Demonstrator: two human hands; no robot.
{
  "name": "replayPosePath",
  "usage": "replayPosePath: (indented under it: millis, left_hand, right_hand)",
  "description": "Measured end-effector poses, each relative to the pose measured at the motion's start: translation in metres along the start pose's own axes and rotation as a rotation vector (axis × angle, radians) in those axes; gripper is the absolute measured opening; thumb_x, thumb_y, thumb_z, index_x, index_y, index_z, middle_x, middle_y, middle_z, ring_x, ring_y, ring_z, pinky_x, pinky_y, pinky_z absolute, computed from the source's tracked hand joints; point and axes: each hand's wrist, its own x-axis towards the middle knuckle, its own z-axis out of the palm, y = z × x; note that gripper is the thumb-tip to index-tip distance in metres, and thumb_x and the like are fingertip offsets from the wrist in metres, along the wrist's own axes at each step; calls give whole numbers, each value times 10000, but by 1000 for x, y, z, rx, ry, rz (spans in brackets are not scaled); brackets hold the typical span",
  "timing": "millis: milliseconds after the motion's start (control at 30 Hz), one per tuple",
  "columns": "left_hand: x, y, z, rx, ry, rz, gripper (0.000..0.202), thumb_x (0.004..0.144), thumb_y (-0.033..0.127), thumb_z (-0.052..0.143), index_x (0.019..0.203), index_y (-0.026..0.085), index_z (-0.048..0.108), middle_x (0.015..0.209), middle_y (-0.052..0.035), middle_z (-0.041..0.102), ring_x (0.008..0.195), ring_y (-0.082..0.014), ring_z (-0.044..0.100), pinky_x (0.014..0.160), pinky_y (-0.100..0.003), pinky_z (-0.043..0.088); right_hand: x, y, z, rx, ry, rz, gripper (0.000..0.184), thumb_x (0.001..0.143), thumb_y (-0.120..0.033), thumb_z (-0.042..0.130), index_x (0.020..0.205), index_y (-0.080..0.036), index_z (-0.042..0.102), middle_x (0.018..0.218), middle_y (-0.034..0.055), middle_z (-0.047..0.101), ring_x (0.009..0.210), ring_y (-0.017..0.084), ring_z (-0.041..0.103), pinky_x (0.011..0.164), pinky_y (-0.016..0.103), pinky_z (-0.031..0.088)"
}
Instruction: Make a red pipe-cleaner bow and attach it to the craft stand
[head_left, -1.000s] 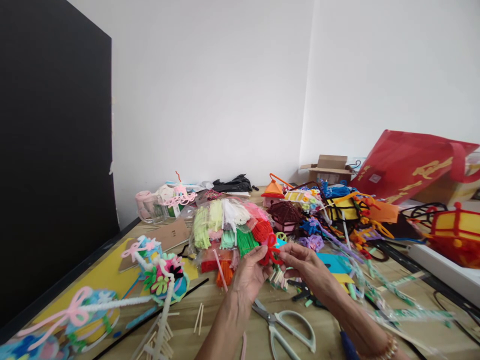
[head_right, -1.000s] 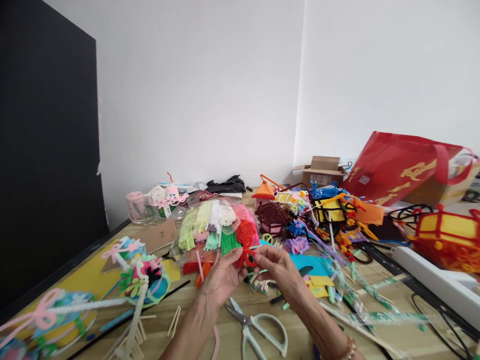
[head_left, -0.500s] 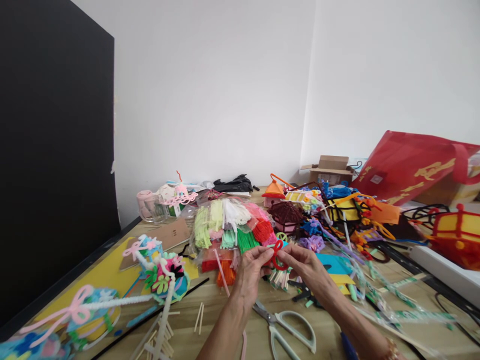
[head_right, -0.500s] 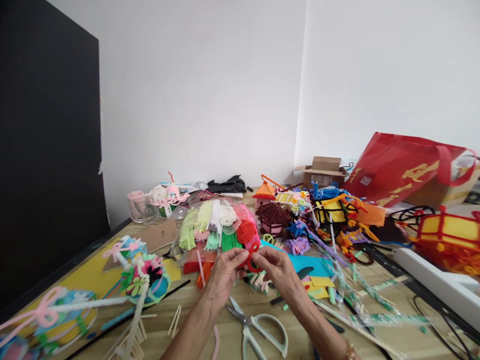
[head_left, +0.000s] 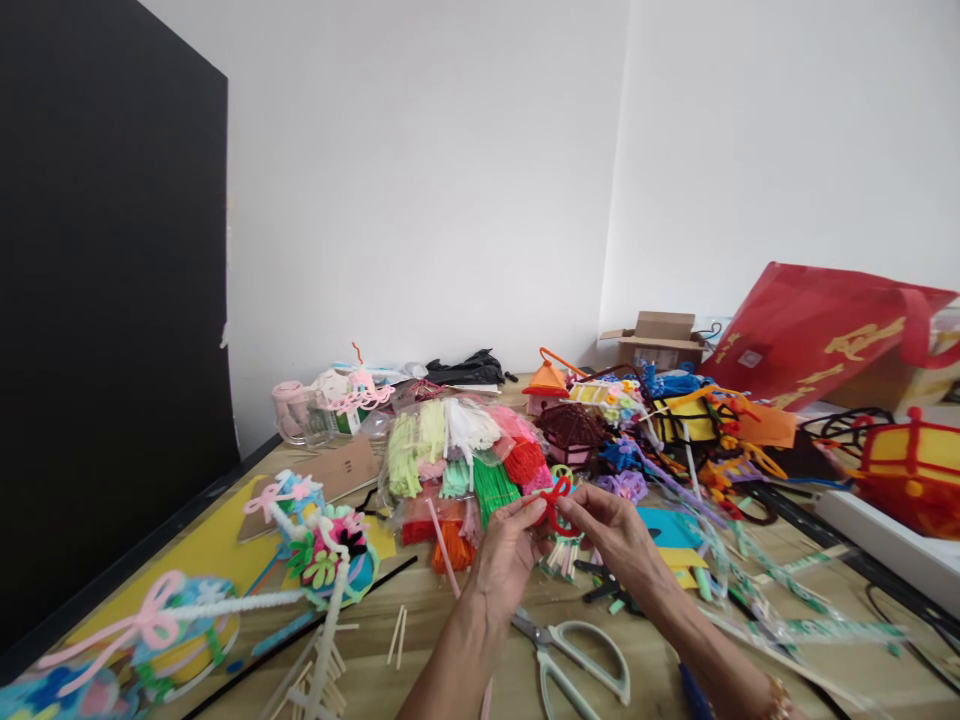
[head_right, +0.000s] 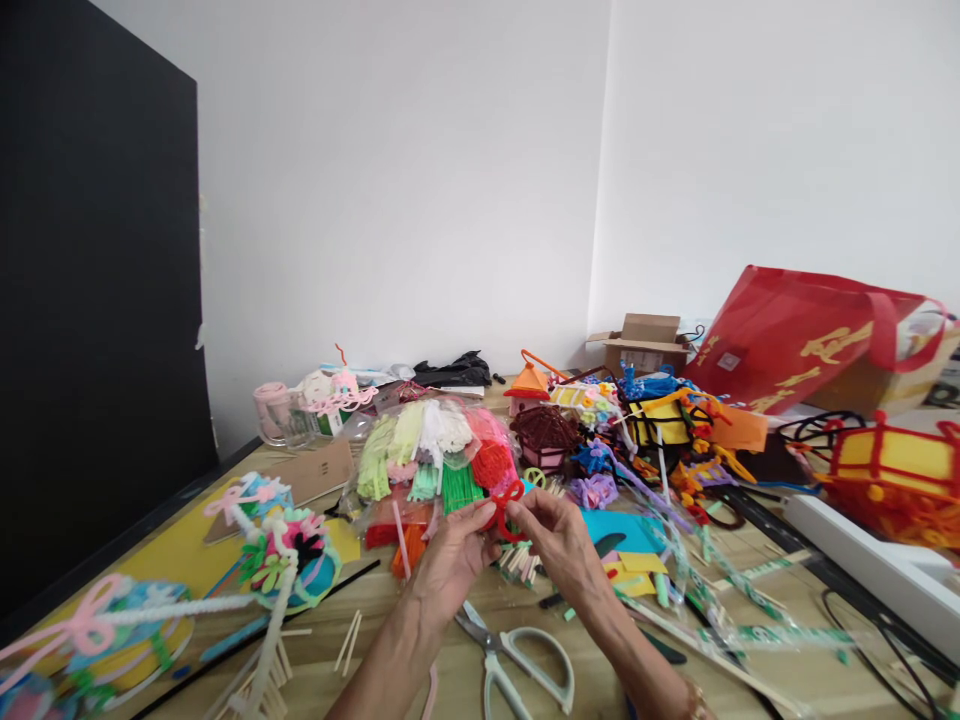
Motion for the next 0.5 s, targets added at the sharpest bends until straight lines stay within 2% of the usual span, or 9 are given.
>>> replayPosePath:
  millis: [200,500]
  left_hand:
    - [-3,1,3,-56,-10,-30,195,633,207,760,805,128,713,756,-39,701,638,-123,600,529,-219,401]
    - [-2,-6,9,-66,97,20,218,515,197,830,690,133,717,700,-28,697,598,-101,572,551,-211,377]
  right_hand:
    - [-2,-3,0,-44,9,-35,375,817,-501,546,646,-170,510,560,-46,435,490,92,350,438,215,277]
    - [-7,0,8,-133,35,-95,359,840,-463,527,650,-161,563,616,-8,519,596,139,437,547,246,343]
